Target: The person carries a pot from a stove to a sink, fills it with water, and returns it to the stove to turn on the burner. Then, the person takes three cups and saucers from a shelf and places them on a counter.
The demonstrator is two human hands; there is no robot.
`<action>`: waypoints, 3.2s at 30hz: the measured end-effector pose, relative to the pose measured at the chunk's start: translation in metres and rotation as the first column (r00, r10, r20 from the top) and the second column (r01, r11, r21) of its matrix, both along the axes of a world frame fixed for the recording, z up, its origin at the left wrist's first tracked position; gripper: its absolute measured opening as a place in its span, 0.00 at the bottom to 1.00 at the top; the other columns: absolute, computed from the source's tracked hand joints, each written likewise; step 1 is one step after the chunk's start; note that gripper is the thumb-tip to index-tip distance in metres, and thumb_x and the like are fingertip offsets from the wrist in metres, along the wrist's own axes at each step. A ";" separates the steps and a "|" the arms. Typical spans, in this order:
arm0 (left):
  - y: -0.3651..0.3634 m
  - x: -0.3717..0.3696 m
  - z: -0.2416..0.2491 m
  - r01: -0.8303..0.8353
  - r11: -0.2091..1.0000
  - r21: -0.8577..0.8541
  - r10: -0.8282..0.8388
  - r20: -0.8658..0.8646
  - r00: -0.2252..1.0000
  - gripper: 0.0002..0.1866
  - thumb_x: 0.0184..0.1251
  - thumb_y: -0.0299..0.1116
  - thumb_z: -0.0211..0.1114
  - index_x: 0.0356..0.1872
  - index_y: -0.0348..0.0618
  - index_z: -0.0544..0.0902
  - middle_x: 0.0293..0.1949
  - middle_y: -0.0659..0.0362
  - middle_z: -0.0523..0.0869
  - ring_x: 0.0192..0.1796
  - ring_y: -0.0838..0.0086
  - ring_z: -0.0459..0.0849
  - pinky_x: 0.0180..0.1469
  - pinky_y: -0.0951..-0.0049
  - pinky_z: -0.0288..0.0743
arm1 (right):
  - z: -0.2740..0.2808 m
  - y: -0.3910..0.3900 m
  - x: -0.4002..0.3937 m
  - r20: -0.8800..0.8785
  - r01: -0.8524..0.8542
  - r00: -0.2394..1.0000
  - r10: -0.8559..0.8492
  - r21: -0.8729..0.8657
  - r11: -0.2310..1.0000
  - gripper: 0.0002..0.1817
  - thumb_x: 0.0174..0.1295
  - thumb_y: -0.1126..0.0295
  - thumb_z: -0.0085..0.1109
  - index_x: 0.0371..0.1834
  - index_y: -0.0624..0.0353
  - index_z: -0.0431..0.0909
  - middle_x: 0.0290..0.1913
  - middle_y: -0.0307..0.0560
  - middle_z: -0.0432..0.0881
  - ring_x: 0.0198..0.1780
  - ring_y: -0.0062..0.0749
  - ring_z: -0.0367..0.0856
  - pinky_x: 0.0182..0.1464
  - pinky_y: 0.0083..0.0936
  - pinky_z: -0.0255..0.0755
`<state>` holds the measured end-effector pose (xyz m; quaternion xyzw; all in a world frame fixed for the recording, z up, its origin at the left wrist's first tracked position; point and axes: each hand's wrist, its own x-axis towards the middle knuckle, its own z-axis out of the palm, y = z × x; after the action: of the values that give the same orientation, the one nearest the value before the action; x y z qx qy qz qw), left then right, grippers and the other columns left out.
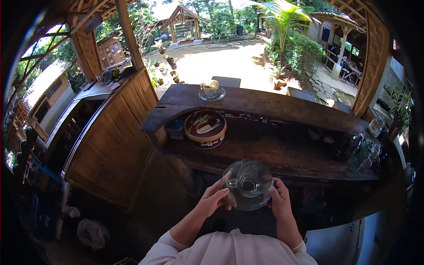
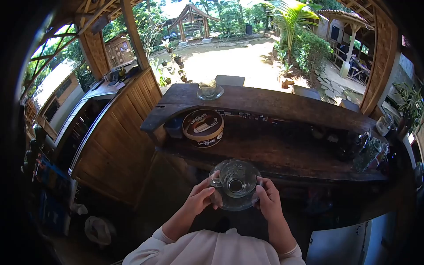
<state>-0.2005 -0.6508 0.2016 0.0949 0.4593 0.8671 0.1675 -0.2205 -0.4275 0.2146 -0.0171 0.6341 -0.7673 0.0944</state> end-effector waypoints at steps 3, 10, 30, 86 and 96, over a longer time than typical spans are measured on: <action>-0.011 -0.037 0.005 -0.027 1.000 -0.011 0.027 0.012 1.000 0.28 0.69 0.32 0.43 0.67 0.44 0.46 0.28 0.52 0.80 0.30 0.72 0.81 0.31 0.77 0.74 | 0.000 -0.013 -0.037 -0.035 0.037 0.999 -0.036 0.021 0.999 0.14 0.62 0.67 0.44 0.49 0.61 0.68 0.22 0.35 0.73 0.17 0.13 0.68 0.17 0.10 0.59; -0.017 -0.112 0.008 -0.106 0.988 -0.108 0.097 -0.093 0.991 0.26 0.70 0.33 0.44 0.65 0.42 0.47 0.30 0.50 0.81 0.30 0.72 0.81 0.34 0.75 0.75 | 0.000 -0.026 -0.109 -0.002 0.119 0.993 -0.119 -0.025 0.993 0.13 0.62 0.68 0.45 0.48 0.62 0.67 0.21 0.37 0.74 0.15 0.14 0.68 0.15 0.10 0.59; 0.025 -0.286 0.012 -0.393 0.914 -0.102 0.381 -0.121 0.917 0.19 0.69 0.34 0.44 0.58 0.38 0.59 0.33 0.48 0.81 0.34 0.69 0.82 0.35 0.75 0.76 | 0.017 0.003 -0.316 -0.112 0.006 0.994 0.007 0.113 0.994 0.12 0.63 0.69 0.42 0.47 0.62 0.66 0.20 0.38 0.74 0.16 0.15 0.69 0.16 0.12 0.60; -0.026 -0.407 -0.015 -0.606 0.451 -0.655 0.459 -0.412 0.787 0.09 0.62 0.27 0.55 0.34 0.29 0.68 0.20 0.53 0.80 0.22 0.75 0.80 0.23 0.78 0.72 | -0.006 -0.056 -0.421 0.055 -0.111 0.994 0.098 0.348 0.931 0.18 0.61 0.70 0.50 0.47 0.66 0.56 0.29 0.52 0.76 0.23 0.30 0.79 0.24 0.23 0.77; -0.026 -0.406 -0.014 -0.622 0.433 -0.652 0.466 -0.429 0.774 0.09 0.62 0.27 0.55 0.34 0.29 0.68 0.21 0.53 0.80 0.21 0.73 0.81 0.23 0.76 0.73 | 0.004 -0.064 -0.417 0.009 -0.029 1.000 0.030 0.577 0.816 0.18 0.58 0.70 0.51 0.46 0.68 0.59 0.23 0.49 0.76 0.16 0.25 0.73 0.17 0.20 0.66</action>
<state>-0.6068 -0.6772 0.1875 -0.0594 0.7993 0.5809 -0.1416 -0.6375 -0.4919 0.2189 0.0023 0.8362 -0.5379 0.1068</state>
